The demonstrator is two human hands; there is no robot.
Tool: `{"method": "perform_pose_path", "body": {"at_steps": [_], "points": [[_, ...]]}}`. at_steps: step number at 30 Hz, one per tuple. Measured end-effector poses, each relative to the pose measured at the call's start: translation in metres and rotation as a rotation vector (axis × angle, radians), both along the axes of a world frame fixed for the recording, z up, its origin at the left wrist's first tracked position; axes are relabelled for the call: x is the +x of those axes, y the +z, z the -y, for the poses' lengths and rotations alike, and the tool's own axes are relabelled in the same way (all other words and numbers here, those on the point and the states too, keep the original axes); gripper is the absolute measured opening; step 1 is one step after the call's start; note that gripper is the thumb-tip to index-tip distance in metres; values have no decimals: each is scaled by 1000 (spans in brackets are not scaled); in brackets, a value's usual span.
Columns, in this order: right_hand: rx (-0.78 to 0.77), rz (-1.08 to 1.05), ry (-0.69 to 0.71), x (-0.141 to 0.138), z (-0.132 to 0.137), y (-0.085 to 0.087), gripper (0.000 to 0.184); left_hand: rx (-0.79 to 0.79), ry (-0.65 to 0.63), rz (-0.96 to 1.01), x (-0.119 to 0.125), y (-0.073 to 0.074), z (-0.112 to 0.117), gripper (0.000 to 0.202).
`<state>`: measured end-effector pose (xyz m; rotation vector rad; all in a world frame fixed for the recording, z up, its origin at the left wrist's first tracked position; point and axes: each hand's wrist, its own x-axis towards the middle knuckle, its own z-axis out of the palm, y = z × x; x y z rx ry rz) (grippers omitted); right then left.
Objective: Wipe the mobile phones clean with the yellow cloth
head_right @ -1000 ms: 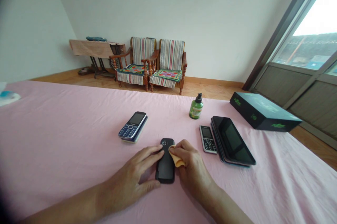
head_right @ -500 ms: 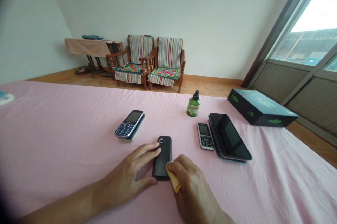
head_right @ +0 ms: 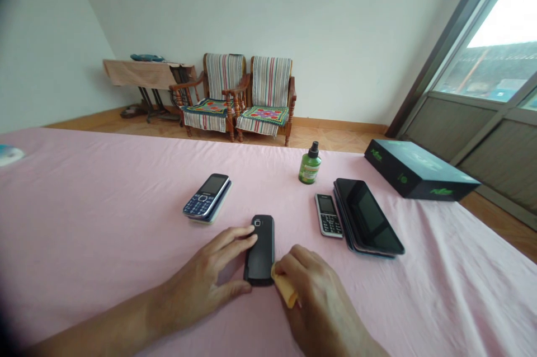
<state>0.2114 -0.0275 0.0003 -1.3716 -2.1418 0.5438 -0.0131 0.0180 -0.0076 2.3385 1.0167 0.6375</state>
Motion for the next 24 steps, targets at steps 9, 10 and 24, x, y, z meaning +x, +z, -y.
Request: {"method": "perform_pose_path", "body": {"at_steps": [9, 10, 24], "points": [[45, 77, -28, -7, 6, -11, 27, 2, 11, -8, 0, 1, 1, 62], [47, 84, -24, -7, 6, -11, 29, 3, 10, -1, 0, 1, 1, 62], [132, -42, 123, -21, -2, 5, 32, 14, -25, 87, 0, 2, 0, 58]]}}
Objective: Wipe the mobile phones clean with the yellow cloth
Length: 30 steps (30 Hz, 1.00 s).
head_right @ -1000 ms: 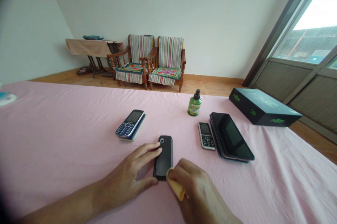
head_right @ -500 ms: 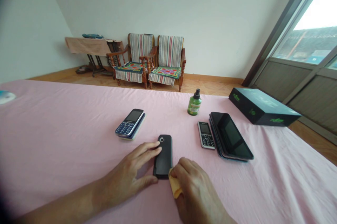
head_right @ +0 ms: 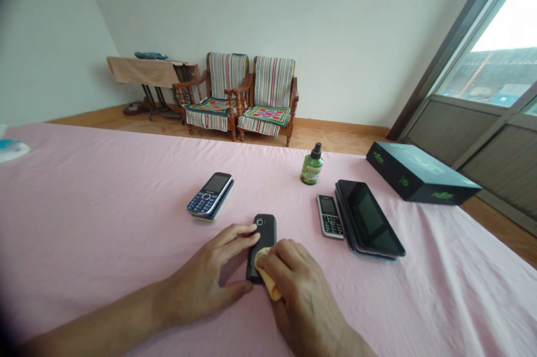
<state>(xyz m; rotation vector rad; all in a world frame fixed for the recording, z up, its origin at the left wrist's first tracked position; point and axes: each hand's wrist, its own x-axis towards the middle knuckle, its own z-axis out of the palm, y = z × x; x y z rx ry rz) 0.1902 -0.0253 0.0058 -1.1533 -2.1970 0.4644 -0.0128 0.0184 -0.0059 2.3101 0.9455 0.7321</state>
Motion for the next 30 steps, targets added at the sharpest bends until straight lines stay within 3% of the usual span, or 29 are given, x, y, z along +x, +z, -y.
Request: {"method": "perform_pose_path", "body": {"at_steps": [5, 11, 17, 24, 30], "points": [[-7, 124, 62, -7, -8, 3, 29, -1, 4, 7, 2, 1, 1, 58], [34, 297, 99, -11, -9, 6, 13, 18, 9, -20, 2, 0, 1, 60], [59, 397, 124, -16, -6, 9, 15, 72, 4, -12, 4, 1, 0, 62], [93, 306, 102, -21, -7, 3, 23, 100, -2, -22, 3, 0, -1, 61], [-33, 5, 33, -11, -8, 5, 28, 81, 18, -25, 3, -3, -1, 56]]}}
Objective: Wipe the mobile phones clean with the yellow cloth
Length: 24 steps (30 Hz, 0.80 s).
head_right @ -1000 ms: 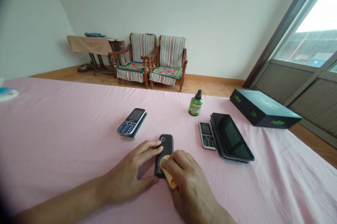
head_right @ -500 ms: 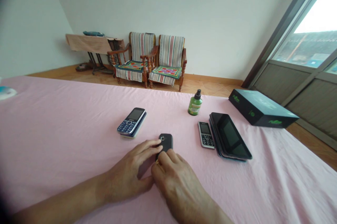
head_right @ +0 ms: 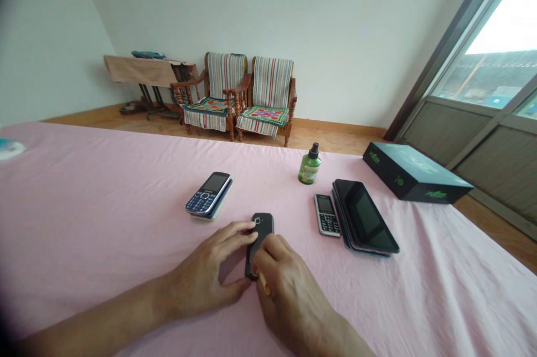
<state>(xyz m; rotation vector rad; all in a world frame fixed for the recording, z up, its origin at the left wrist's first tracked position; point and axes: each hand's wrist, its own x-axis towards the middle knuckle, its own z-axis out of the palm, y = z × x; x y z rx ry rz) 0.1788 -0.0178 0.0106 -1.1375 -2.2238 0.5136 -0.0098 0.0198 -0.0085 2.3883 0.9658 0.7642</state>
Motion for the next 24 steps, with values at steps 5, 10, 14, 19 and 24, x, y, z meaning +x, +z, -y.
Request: {"method": "perform_pose_path", "body": {"at_steps": [5, 10, 14, 19, 24], "points": [[74, 1, 11, 0, -4, -4, 26, -23, -25, 35, 1, 3, -1, 57], [123, 160, 58, -3, -9, -4, 17, -35, -44, 36, 1, 5, -2, 57], [163, 318, 134, -4, -11, 7, 9, -29, -55, 38, 1, 5, -2, 60], [248, 479, 248, -8, -14, 20, 8, -27, -94, 54, 0, 5, -3, 61], [255, 520, 233, -11, -15, 16, 4, -12, -52, 38, -4, 3, -6, 40]]}}
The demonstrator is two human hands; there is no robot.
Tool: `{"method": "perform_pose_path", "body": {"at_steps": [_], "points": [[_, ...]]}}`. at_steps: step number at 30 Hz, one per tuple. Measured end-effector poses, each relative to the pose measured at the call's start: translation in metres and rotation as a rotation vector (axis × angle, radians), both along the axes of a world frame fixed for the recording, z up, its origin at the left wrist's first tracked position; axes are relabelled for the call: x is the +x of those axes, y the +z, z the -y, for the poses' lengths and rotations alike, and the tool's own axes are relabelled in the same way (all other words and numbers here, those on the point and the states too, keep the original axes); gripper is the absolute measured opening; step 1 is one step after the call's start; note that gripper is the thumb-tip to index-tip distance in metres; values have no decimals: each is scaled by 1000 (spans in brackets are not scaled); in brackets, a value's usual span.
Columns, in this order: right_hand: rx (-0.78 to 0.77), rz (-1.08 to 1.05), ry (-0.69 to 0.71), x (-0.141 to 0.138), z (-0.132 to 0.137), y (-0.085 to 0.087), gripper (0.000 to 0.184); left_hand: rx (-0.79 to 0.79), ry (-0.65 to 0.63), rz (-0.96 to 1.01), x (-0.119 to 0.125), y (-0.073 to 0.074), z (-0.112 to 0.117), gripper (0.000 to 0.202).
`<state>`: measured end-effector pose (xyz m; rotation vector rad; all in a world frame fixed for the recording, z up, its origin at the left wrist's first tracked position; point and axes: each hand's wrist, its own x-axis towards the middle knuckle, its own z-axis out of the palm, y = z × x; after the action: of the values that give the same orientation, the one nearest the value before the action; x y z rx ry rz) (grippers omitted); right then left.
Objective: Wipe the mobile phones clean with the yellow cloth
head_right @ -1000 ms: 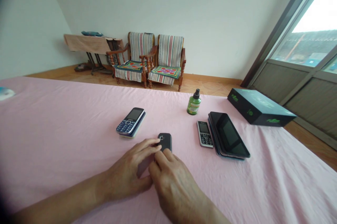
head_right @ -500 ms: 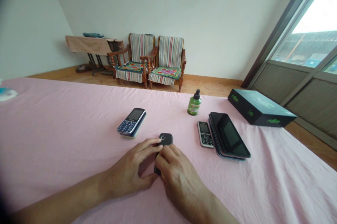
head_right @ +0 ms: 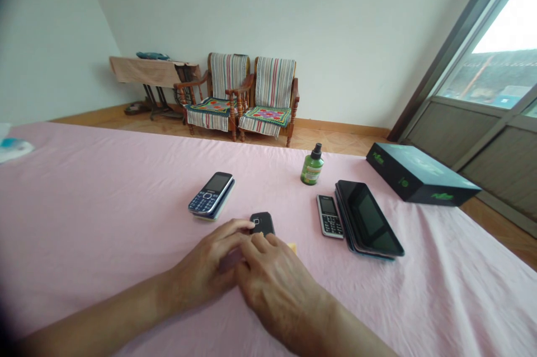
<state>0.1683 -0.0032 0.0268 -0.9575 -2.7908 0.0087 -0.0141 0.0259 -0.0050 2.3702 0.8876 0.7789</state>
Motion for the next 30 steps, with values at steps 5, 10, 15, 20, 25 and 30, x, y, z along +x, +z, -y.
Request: {"method": "perform_pose_path", "body": {"at_steps": [5, 10, 15, 20, 25, 30], "points": [[-95, -58, -2, 4, 13, 1, 15, 42, 40, -5, -1, -4, -3, 43], [-300, -424, -162, 20, 6, 10, 27, 44, 40, -37, 0, -2, -1, 53], [-167, -773, -354, 25, -39, -4, 23, -37, 46, -103, -2, 4, 0, 63], [-135, -771, -303, 12, -72, -35, 22, -100, 87, -95, -1, 4, 0, 55], [-122, -712, -211, 11, -69, -45, 30, -131, 94, -54, 0, 5, 1, 55], [-198, -683, -112, 16, -46, -36, 49, -154, 94, 4, 1, 4, 0, 63]]}}
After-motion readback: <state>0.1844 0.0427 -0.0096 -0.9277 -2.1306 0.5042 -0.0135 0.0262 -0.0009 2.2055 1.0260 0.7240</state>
